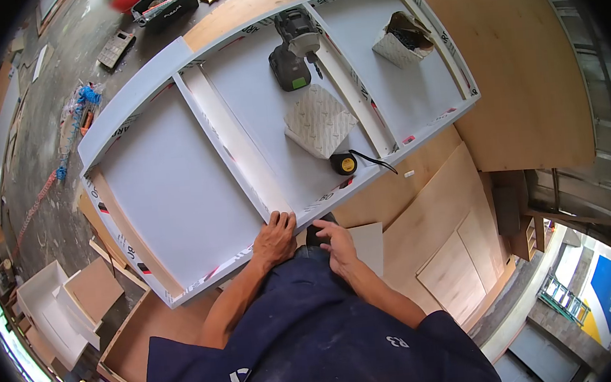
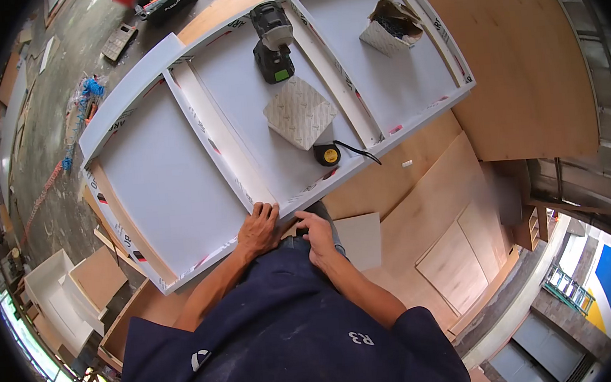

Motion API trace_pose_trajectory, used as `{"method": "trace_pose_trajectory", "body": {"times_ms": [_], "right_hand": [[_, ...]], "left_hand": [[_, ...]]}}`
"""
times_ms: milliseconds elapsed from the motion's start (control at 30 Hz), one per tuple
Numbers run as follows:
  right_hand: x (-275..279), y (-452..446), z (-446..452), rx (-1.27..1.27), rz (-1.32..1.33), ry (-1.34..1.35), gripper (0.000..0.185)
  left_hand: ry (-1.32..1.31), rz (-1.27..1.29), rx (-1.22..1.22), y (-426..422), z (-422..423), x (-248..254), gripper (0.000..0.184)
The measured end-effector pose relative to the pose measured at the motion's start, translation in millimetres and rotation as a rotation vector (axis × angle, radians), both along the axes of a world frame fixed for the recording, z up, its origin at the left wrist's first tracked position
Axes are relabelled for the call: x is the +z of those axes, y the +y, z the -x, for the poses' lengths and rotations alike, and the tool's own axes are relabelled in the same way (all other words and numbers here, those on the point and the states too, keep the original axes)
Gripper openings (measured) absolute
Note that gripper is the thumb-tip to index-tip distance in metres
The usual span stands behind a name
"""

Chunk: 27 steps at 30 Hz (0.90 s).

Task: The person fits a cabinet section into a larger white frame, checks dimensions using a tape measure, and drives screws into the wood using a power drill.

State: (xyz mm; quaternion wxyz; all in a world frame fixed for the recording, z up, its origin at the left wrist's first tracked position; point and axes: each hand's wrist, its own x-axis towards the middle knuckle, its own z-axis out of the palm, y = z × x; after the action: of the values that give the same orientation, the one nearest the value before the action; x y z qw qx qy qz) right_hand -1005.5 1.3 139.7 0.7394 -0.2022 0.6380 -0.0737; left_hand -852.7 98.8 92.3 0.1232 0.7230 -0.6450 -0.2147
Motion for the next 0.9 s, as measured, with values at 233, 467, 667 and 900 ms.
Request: {"method": "trace_pose_trajectory", "body": {"times_ms": [233,467,667,900], "right_hand": [[35,-163,-47,0.465,1.187,0.070,0.024],[-5,-263,-116,0.551,1.227,-0.068,0.027],[22,-313,-118,1.068,0.552,-0.305,0.026],[0,-281,-168,2.216,1.560,0.053,0.023]], "left_hand": [[-0.015,-0.066,-0.012,1,-1,2,0.064],[-0.025,-0.089,0.033,1,-1,8,0.062],[0.006,-0.122,0.005,-1,-2,10,0.060],[-0.034,-0.065,0.025,-1,-6,7,0.059]]}}
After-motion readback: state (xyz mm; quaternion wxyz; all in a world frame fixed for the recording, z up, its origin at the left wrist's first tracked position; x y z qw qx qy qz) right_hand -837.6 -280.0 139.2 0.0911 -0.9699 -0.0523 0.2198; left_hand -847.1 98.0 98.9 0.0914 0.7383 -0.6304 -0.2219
